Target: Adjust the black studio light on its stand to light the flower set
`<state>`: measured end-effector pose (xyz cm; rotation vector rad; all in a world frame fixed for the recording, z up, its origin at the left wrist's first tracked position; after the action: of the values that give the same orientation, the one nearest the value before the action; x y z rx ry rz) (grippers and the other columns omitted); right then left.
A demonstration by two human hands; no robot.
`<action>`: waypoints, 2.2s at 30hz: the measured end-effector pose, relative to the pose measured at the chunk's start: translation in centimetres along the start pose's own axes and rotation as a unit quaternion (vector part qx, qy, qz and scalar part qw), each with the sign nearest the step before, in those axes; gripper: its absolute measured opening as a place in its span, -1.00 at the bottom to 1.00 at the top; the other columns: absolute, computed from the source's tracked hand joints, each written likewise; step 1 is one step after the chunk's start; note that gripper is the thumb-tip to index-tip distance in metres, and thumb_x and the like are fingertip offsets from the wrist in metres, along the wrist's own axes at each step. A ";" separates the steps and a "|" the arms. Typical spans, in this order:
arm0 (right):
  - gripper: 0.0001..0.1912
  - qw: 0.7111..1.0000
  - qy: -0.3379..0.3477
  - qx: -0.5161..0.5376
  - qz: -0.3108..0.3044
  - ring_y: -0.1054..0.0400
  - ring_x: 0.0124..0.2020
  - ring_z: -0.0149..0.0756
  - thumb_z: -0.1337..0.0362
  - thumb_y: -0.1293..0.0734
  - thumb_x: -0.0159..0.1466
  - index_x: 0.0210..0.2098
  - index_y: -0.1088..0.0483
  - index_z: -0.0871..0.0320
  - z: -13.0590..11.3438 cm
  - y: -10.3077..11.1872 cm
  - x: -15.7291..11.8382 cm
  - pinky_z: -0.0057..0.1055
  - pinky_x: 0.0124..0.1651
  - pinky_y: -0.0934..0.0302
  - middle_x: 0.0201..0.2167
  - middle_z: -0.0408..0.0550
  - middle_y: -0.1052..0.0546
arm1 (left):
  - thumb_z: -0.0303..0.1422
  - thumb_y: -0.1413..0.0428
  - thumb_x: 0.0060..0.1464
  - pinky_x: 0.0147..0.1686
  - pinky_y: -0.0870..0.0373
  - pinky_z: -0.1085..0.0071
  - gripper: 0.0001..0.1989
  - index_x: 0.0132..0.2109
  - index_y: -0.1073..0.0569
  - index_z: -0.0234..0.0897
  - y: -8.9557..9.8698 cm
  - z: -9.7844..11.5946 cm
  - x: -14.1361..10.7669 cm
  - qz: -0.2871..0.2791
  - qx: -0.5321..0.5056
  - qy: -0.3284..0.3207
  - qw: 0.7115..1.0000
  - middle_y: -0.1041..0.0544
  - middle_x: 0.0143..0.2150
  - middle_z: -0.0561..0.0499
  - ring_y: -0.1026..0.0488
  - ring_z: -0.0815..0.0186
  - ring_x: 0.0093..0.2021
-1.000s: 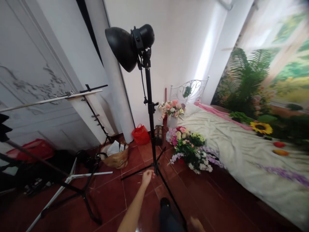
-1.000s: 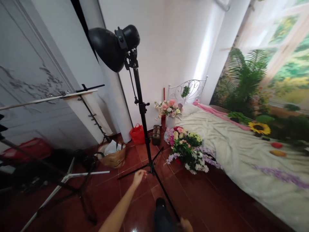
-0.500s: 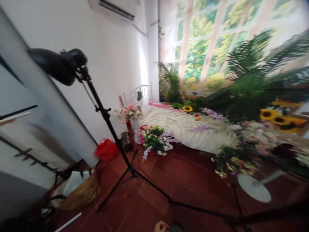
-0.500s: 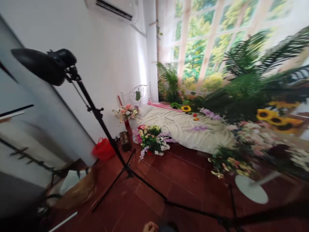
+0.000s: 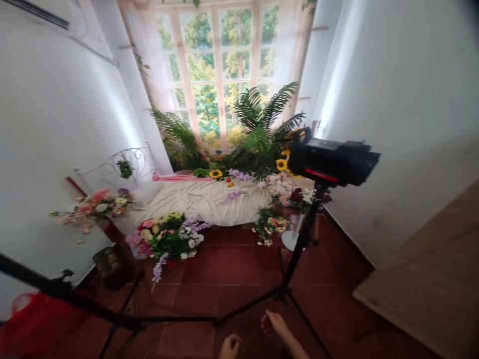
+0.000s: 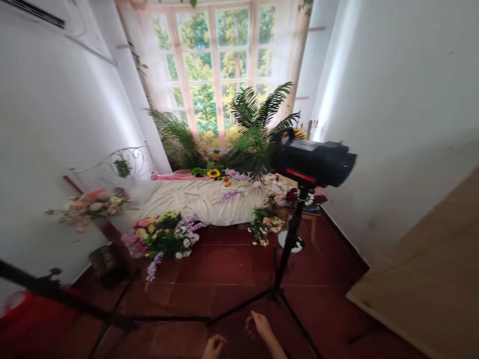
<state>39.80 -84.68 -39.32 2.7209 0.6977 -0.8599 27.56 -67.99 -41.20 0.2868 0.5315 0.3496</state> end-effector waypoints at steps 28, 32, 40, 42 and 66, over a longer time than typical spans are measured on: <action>-0.66 0.787 0.038 0.533 -0.308 -0.08 -0.70 -0.57 0.14 -0.21 0.27 -0.57 -0.13 0.14 -22.8 26.9 0.4 -0.64 -0.66 0.02 -0.71 -0.29 -0.21 | -0.07 -0.12 -0.08 -0.32 -0.29 0.44 -0.62 -0.32 -0.44 -0.36 -22.4 50.3 11.1 0.052 -0.228 -0.316 0.919 -0.45 -0.39 -0.01 -0.34 0.37 -0.39; -0.56 0.759 0.103 0.556 -0.323 0.09 -0.75 -0.55 0.17 -0.16 0.30 -0.66 0.03 0.12 -23.9 27.0 0.4 -0.64 -0.71 0.12 -0.79 -0.31 -0.05 | -0.06 -0.13 -0.09 -0.43 -0.25 0.48 -0.62 -0.38 -0.40 -0.36 -22.8 50.1 11.4 0.068 -0.234 -0.304 0.921 -0.38 -0.48 0.05 -0.26 0.43 -0.48; -0.49 0.820 0.185 0.478 -0.253 0.31 -0.73 -0.52 0.16 -0.20 0.25 -0.70 0.17 0.10 -24.4 28.0 1.0 -0.59 -0.71 0.24 -0.81 -0.34 0.13 | -0.09 -0.16 -0.12 -0.36 -0.28 0.47 -0.65 -0.39 -0.41 -0.35 -22.7 50.1 11.1 0.083 -0.245 -0.314 0.914 -0.42 -0.44 0.03 -0.30 0.41 -0.44; -0.48 0.842 0.198 0.443 -0.236 0.33 -0.72 -0.52 0.13 -0.20 0.22 -0.70 0.19 0.10 -24.4 28.1 1.2 -0.58 -0.70 0.26 -0.81 -0.35 0.15 | -0.10 -0.16 -0.12 -0.36 -0.28 0.47 -0.65 -0.39 -0.41 -0.35 -22.7 50.3 11.0 0.082 -0.243 -0.322 0.911 -0.41 -0.45 0.04 -0.28 0.42 -0.45; -0.57 0.957 0.282 0.070 0.020 -0.17 -0.74 -0.47 -0.10 -0.35 0.01 -0.39 -0.24 0.12 -23.0 34.1 1.8 -0.52 -0.70 -0.04 -0.64 -0.20 -0.41 | -0.04 -0.15 -0.13 -0.39 -0.31 0.45 -0.59 -0.33 -0.47 -0.35 -22.5 49.9 10.1 0.082 -0.253 -0.300 0.916 -0.42 -0.49 0.03 -0.31 0.38 -0.45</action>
<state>69.17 -106.09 -19.98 3.1198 0.6904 -0.1048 68.08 -93.06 -12.46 -0.0740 -0.1996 0.5217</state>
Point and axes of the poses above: each hand's wrist, its own x-axis towards the middle knuckle, its own y-axis out of the back of the hand, z = x × y, the point moved 10 cm from there along x, towards the middle knuckle
